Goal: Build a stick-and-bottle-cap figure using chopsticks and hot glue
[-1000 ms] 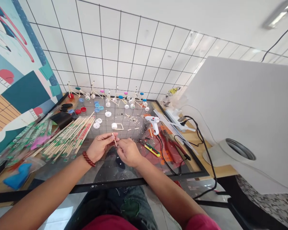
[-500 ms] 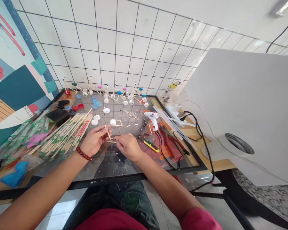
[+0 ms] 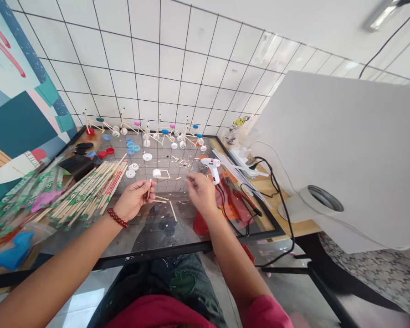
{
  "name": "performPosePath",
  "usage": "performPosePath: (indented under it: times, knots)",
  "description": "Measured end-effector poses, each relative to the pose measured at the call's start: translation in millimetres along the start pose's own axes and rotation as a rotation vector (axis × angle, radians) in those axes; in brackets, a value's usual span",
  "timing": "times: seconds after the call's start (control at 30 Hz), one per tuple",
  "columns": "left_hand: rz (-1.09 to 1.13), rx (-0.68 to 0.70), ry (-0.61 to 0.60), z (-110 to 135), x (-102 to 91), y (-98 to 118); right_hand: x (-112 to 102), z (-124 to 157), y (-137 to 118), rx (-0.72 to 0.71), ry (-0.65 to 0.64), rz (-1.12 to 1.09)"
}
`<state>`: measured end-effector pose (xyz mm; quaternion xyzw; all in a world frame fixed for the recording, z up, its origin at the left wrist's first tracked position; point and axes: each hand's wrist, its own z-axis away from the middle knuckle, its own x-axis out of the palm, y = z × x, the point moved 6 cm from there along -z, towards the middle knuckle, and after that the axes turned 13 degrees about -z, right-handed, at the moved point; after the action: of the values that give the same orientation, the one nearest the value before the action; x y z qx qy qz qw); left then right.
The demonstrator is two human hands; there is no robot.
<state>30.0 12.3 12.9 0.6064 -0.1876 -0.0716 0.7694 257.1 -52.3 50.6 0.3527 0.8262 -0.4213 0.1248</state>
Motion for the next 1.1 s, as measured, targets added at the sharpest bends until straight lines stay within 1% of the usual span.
performPosePath:
  times: [0.03,0.07,0.13,0.2,0.27,0.3,0.4,0.5,0.6,0.67,0.77,0.83,0.9,0.97,1.03,1.1]
  knots:
    - [0.012,-0.012,0.009,-0.5,-0.7,0.0,-14.1,0.7,10.5,0.076,0.034,-0.011]
    - [0.027,-0.029,0.022,-1.0,-1.4,-0.3,-26.1,3.7,20.0,0.141,0.031,-0.004]
    - [0.062,-0.066,0.046,-1.5,-2.2,-1.0,-43.5,15.5,33.4,0.218,-0.056,0.061]
    - [0.095,-0.073,0.056,-1.9,-2.0,-0.3,-54.3,32.9,39.7,0.244,-0.162,0.142]
    - [0.098,-0.024,0.07,-3.2,-3.5,3.5,-61.9,51.0,41.2,0.253,-0.22,0.216]
    - [0.092,0.018,0.093,-4.1,-6.1,6.7,-65.2,58.7,41.2,0.258,-0.228,0.249]
    - [0.083,0.124,0.175,-7.0,-17.2,18.0,-76.1,71.8,42.2,0.303,-0.205,0.319]
    - [0.161,0.124,0.216,-9.0,-26.8,28.2,-89.0,67.0,47.1,0.388,-0.181,0.372]
    - [0.263,0.079,0.304,-6.7,-36.1,37.1,-101.0,48.4,54.5,0.517,-0.178,0.418]
    - [0.314,0.044,0.334,-5.1,-40.0,41.4,-107.0,32.8,57.3,0.587,-0.188,0.425]
    - [0.383,0.026,0.354,-6.1,-47.2,45.0,-119.4,11.7,56.2,0.62,-0.198,0.464]
    - [0.434,0.026,0.357,-9.3,-53.0,44.8,-134.4,3.5,54.7,0.628,-0.173,0.536]
    - [0.478,0.02,0.341,-12.8,-56.8,43.1,-151.1,2.2,54.8,0.647,-0.154,0.633]
    - [0.495,0.008,0.314,-14.9,-57.4,41.8,-162.6,8.7,59.1,0.7,-0.186,0.719]
    - [0.502,-0.002,0.291,-14.8,-54.7,41.5,-164.6,20.6,66.3,0.758,-0.267,0.747]
    - [0.493,-0.005,0.274,-13.2,-49.8,41.8,-159.6,32.5,73.2,0.777,-0.329,0.729]
